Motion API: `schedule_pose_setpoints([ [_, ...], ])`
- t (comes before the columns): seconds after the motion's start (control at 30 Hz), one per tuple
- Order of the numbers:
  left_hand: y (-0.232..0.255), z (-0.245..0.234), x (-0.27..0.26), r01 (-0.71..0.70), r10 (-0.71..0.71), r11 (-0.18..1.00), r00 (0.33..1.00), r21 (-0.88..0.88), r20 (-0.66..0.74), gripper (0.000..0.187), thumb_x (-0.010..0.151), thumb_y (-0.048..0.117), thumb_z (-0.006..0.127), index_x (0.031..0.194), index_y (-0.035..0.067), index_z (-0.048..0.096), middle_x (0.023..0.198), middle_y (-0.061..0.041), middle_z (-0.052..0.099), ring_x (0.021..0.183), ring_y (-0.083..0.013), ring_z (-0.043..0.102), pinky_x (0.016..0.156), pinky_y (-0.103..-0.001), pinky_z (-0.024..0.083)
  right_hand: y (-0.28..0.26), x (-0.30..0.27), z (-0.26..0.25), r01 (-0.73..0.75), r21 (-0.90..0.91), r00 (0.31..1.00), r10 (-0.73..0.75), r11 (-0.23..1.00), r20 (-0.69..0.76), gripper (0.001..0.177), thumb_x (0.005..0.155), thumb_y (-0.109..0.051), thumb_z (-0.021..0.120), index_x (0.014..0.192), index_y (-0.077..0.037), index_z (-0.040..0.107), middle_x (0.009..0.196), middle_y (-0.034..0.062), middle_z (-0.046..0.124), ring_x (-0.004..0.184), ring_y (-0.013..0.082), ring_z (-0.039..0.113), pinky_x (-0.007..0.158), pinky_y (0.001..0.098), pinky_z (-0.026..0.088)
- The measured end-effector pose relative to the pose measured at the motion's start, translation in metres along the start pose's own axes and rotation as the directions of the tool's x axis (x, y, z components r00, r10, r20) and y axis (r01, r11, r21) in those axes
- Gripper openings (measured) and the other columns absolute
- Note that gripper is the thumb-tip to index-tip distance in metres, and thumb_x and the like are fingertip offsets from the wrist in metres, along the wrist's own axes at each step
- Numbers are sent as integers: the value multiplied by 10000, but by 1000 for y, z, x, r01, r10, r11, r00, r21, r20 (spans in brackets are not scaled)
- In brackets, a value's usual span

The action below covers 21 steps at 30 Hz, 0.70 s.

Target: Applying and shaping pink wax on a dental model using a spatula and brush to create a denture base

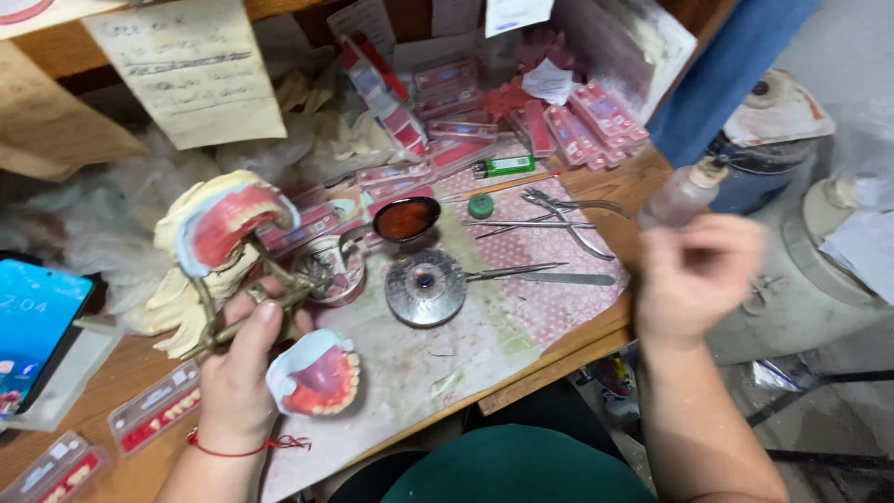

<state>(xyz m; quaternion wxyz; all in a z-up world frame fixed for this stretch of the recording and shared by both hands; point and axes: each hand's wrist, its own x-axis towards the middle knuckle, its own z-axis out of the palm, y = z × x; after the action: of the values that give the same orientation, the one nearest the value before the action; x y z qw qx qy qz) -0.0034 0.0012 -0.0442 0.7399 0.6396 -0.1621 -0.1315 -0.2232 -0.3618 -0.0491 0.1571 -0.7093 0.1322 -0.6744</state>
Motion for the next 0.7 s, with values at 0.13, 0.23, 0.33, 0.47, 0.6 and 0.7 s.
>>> schedule_pose_setpoints([
  [0.13, -8, 0, 3, -21, 21, 999, 1000, -34, -21, 304, 1003, 183, 576, 1230, -8, 640, 896, -219, 729, 764, -266, 724, 692, -357, 617, 66, 12, -24, -312, -204, 940, 333, 928, 76, 650, 863, -151, 812, 1369, -77, 410, 1302, 130, 472, 1141, 254, 534, 848, 346, 406],
  [0.23, 0, 4, 2, -80, 82, 994, 996, -69, 34, 234, 1017, 237, 566, 1144, 43, 591, 788, -157, 693, 664, -210, 658, 621, -297, 536, 94, 4, -24, -570, -71, 734, 547, 818, 402, 512, 906, -123, 815, 1353, -92, 566, 1238, 42, 656, 1055, 113, 593, 958, 259, 477],
  [0.33, 12, 5, -1, -95, 95, 995, 995, 26, -12, 185, 1042, 204, 560, 1108, 53, 644, 803, -86, 717, 718, -158, 677, 680, -275, 572, 53, 0, -25, -372, -199, 828, 421, 907, 369, 494, 945, -124, 892, 1285, -62, 539, 1190, 118, 652, 1030, 199, 608, 911, 343, 503],
  [0.47, 26, 5, 1, -286, 265, 922, 957, 261, 115, 374, 1038, 294, 515, 784, 97, 704, 776, -12, 705, 746, -151, 656, 790, -305, 538, -29, -24, -11, -469, -22, 760, 416, 883, 499, 566, 894, -53, 864, 1360, -17, 545, 1240, 126, 612, 1086, 200, 581, 989, 327, 489],
  [0.6, 35, 7, 0, -417, 393, 871, 908, 258, 143, 414, 1023, 361, 531, 749, 94, 688, 735, -4, 690, 711, -170, 660, 761, -341, 537, -102, -54, 5, -598, 100, 495, 268, 795, 827, 767, 661, -258, 868, 1332, 1, 601, 1246, 101, 679, 1144, 190, 638, 1087, 325, 479],
  [0.7, 35, 6, -1, -390, 366, 888, 920, 245, 138, 397, 1017, 435, 528, 782, 148, 668, 749, 25, 667, 734, -164, 663, 752, -357, 544, -145, -53, 20, -468, 83, 403, 129, 880, 906, 789, 611, -411, 925, 1301, -118, 679, 1240, 45, 763, 1117, 163, 719, 1014, 299, 499],
])
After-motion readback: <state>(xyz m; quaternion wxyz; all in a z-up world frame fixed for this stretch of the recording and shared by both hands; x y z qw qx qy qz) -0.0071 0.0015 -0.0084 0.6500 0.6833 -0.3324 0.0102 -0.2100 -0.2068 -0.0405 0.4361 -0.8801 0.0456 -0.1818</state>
